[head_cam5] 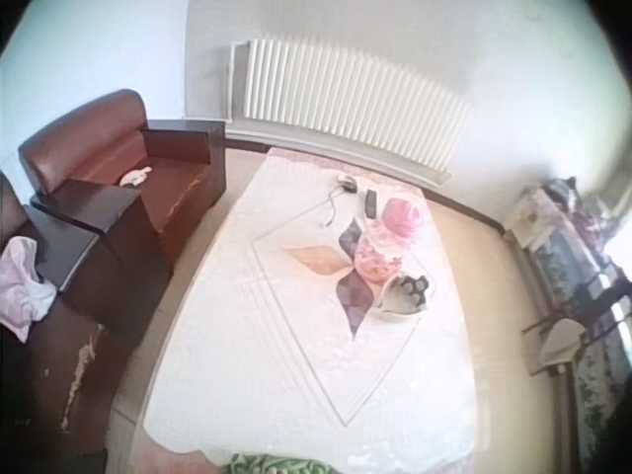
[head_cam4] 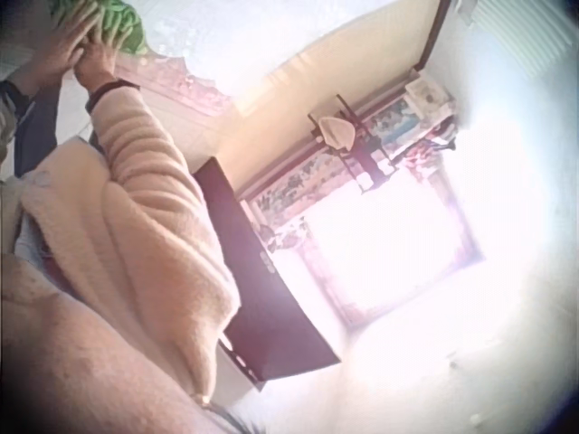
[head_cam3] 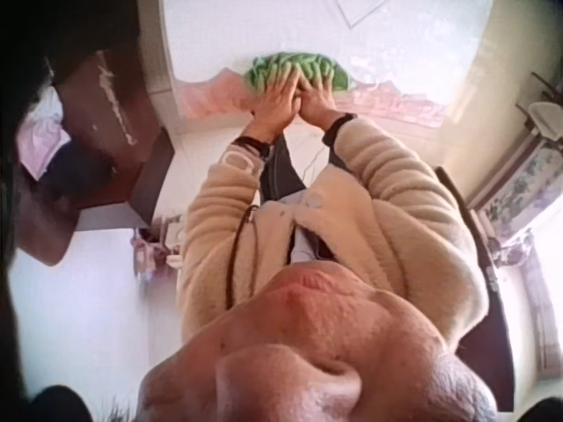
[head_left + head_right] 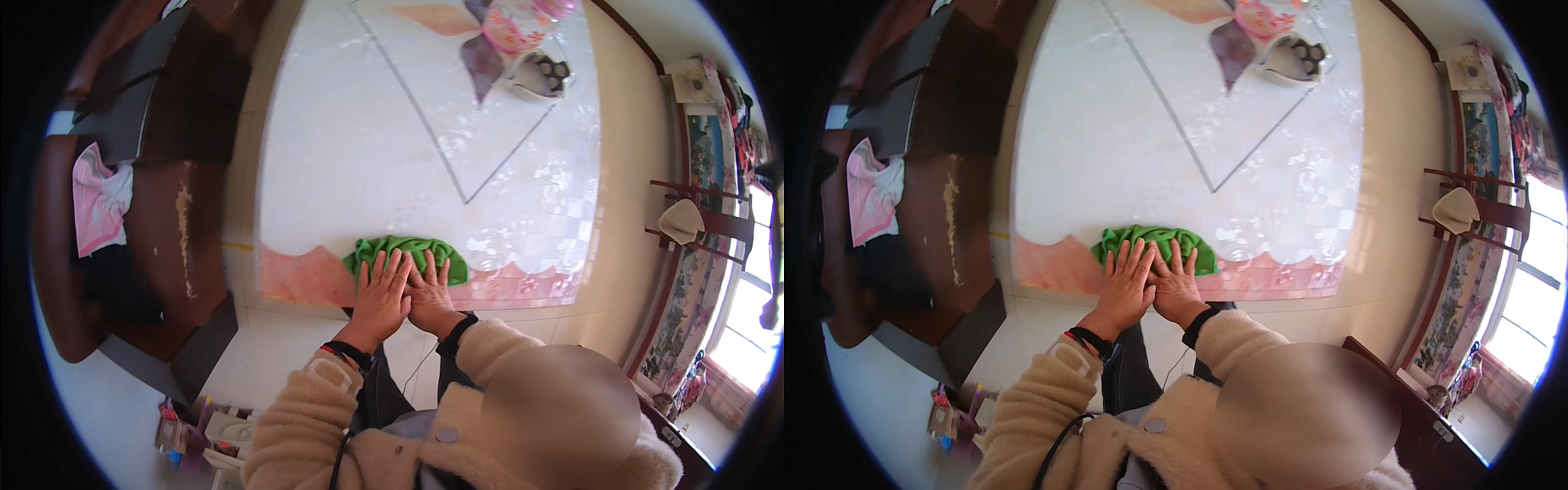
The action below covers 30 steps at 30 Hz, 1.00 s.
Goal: The person wipes a glass-topped table with a green cloth, moving a pink kettle and a white charger aside to reach the surface. They continue wiping around a remote control and ashtray, then briefly handle the charger before resuming wiping and finishing on a nearby side table.
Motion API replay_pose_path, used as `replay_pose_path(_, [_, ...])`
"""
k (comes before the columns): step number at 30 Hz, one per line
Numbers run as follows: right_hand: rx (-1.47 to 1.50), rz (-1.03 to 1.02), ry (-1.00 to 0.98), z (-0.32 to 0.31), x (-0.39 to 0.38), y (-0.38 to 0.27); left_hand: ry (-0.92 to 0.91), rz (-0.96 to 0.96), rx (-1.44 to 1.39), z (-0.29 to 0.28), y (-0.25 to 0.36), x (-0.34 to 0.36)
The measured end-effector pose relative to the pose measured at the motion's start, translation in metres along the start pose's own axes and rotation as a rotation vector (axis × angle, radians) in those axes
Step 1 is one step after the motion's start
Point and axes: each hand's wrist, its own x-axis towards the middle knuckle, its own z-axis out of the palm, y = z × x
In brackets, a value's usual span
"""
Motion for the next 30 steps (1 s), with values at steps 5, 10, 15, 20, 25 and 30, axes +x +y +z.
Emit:
replay_pose_path(5, [0.092,-0.172,0.081,-0.003,0.027,-0.044,0.009,-0.057,0.073,-0.038,-0.059,-0.041])
replay_pose_path(10, [-0.052,-0.178,0.19,-0.039,0.054,-0.011,-0.003,-0.026,0.122,-0.051,-0.074,-0.001])
replay_pose_path(15, [-0.044,-0.153,0.398,-0.08,0.13,0.007,0.118,-0.023,0.224,-0.066,-0.1,0.089])
replay_pose_path(20, [-0.074,-0.133,0.452,-0.136,0.21,0.036,0.125,0.002,0.333,-0.096,-0.13,0.187])
replay_pose_path(25, [-0.106,-0.072,0.552,-0.176,0.286,0.063,0.185,0.001,0.429,-0.116,-0.157,0.283])
replay_pose_path(30, [-0.06,-0.015,0.444,-0.221,0.333,0.077,0.201,0.024,0.512,-0.137,-0.18,0.353])
